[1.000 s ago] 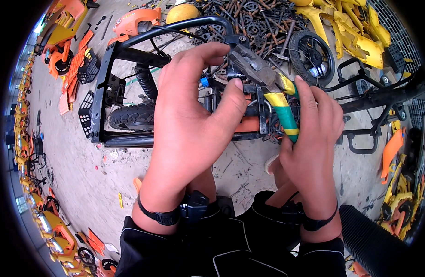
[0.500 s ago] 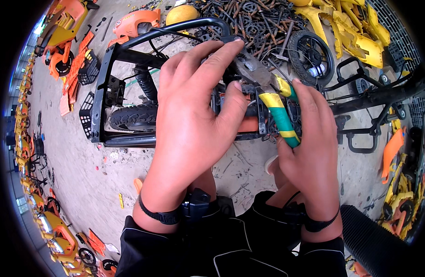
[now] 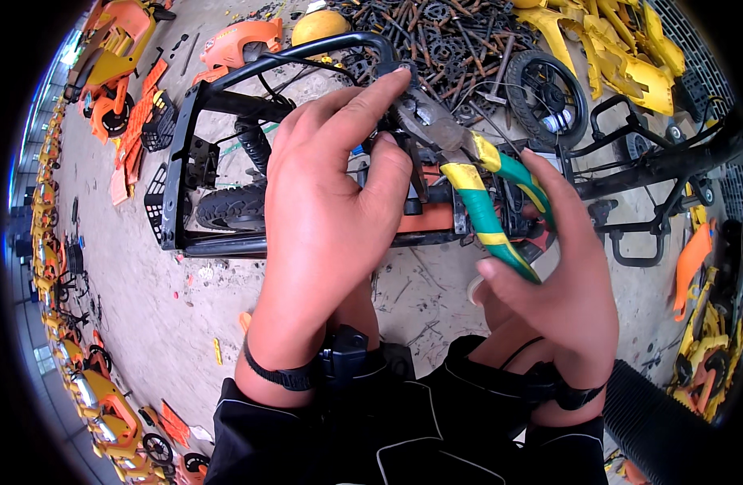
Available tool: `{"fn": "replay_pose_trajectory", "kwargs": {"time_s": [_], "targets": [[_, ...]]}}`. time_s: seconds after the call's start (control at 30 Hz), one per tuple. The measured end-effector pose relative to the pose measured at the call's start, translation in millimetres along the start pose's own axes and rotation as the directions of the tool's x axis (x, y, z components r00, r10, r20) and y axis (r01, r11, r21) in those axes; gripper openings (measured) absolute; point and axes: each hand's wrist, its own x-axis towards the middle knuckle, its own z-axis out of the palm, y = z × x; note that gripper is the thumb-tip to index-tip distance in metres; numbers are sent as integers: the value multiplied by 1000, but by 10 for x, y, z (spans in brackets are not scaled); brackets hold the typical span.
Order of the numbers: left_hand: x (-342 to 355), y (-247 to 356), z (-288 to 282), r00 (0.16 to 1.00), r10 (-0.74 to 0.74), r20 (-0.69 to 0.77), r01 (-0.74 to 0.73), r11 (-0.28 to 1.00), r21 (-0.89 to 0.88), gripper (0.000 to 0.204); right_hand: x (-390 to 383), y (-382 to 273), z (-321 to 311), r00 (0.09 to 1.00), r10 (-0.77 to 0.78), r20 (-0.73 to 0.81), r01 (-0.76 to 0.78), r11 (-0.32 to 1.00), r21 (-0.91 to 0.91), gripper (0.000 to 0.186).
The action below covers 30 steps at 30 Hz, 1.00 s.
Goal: The person uses pliers to manipulate a wire and a component on a black motorcycle frame while sitting on the floor of a warehouse facility.
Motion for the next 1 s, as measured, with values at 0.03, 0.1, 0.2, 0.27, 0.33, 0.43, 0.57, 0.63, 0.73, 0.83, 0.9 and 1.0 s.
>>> {"fn": "replay_pose_trajectory", "kwargs": {"time_s": [0.03, 0.1, 0.2, 0.27, 0.33, 0.43, 0.57, 0.63, 0.73, 0.83, 0.9, 1.0], "targets": [[6, 8, 4, 1000, -6, 2, 6, 1000, -8, 42, -8, 0, -45, 997, 69, 34, -72, 993, 98, 79], [2, 16, 4, 1000, -17, 1, 17, 1000, -24, 42, 0, 98, -63, 990, 137, 24, -137, 923, 360, 71], [-11, -5, 7, 999, -31, 6, 31, 999, -18, 42, 51, 228, -134, 966, 240, 99, -256, 810, 527, 64], [-10, -5, 9, 999, -49, 14, 49, 998, -31, 42, 75, 378, -122, 968, 224, 117, -250, 781, 572, 59], [-11, -14, 9, 998, -62, 17, 63, 997, -40, 42, 96, 436, -165, 948, 213, 234, -316, 689, 652, 59], [-3, -17, 12, 997, -74, 32, 75, 996, -51, 42, 102, 567, -234, 936, 40, 351, -321, 507, 800, 60], [5, -15, 6, 994, -90, 58, 93, 994, -64, 41, 145, 728, -15, 919, -174, 354, -336, 127, 933, 64], [12, -22, 6, 995, -82, 57, 86, 994, -67, 41, 145, 506, 175, 922, -73, 380, -374, 83, 924, 67], [25, -12, -3, 995, -74, 65, 80, 994, -80, 42, 146, 336, 364, 847, -232, 478, -514, -133, 847, 74], [21, -29, -23, 989, -103, 104, 113, 990, -90, 44, 126, 178, 454, 751, -392, 530, -614, -123, 780, 95], [18, -43, -32, 984, -105, 142, 117, 990, -80, 49, 87, 13, 439, 703, -413, 579, -672, -121, 730, 102], [30, -14, -83, 968, -140, 206, 169, 977, -131, 52, 81, 6, 518, 655, -446, 610, -714, -102, 693, 111]]}}
